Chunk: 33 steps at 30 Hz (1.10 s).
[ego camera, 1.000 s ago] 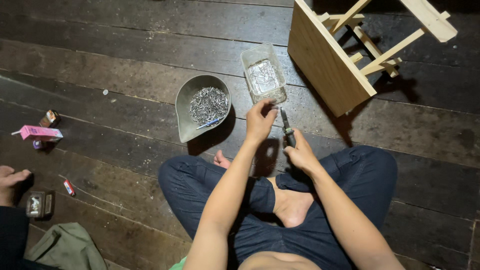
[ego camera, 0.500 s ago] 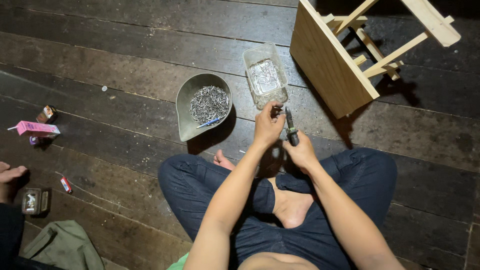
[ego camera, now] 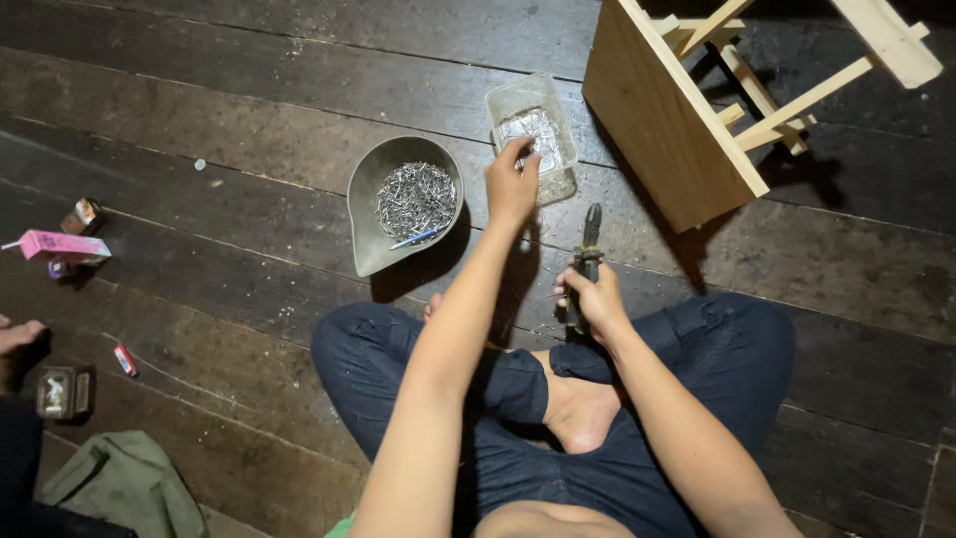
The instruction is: The person sits cross-legged on the floor and uses pliers to cut small pieces of wire. They pick up wire from a plastic container, cut it, and place the cut pieces into a metal dustpan.
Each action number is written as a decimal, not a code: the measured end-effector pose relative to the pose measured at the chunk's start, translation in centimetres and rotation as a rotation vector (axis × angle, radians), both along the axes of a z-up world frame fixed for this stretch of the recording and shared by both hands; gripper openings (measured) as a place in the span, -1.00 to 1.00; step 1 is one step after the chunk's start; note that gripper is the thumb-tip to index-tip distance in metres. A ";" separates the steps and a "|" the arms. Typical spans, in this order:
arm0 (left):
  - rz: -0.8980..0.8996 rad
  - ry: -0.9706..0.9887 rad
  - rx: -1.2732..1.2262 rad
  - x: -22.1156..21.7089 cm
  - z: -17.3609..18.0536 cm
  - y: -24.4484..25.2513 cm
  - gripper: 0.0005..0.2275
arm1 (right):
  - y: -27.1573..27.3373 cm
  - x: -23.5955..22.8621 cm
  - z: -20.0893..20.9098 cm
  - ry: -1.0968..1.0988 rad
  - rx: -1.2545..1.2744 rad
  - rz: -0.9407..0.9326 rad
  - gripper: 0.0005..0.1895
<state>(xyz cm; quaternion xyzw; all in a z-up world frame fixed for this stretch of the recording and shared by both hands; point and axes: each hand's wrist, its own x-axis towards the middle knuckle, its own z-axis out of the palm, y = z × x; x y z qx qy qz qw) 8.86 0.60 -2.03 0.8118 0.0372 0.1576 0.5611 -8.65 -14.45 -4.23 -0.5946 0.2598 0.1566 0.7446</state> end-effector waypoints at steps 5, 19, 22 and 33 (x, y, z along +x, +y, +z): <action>0.025 -0.170 0.559 -1.2 -0.9 0.3 -0.51 | -1.4 0.4 -0.3 0.035 0.025 -0.062 -0.73; -0.169 -0.072 1.112 -10.7 -11.4 0.3 -0.88 | -2.8 0.1 1.0 -0.026 0.023 -0.142 -0.71; -0.125 -0.207 1.208 -10.4 -12.2 0.9 -0.87 | -3.0 0.0 1.8 -0.025 0.015 -0.147 -0.72; -0.293 0.061 0.058 -10.3 1.0 -1.2 -0.88 | -1.7 -1.0 1.6 -0.147 -0.406 0.274 -0.60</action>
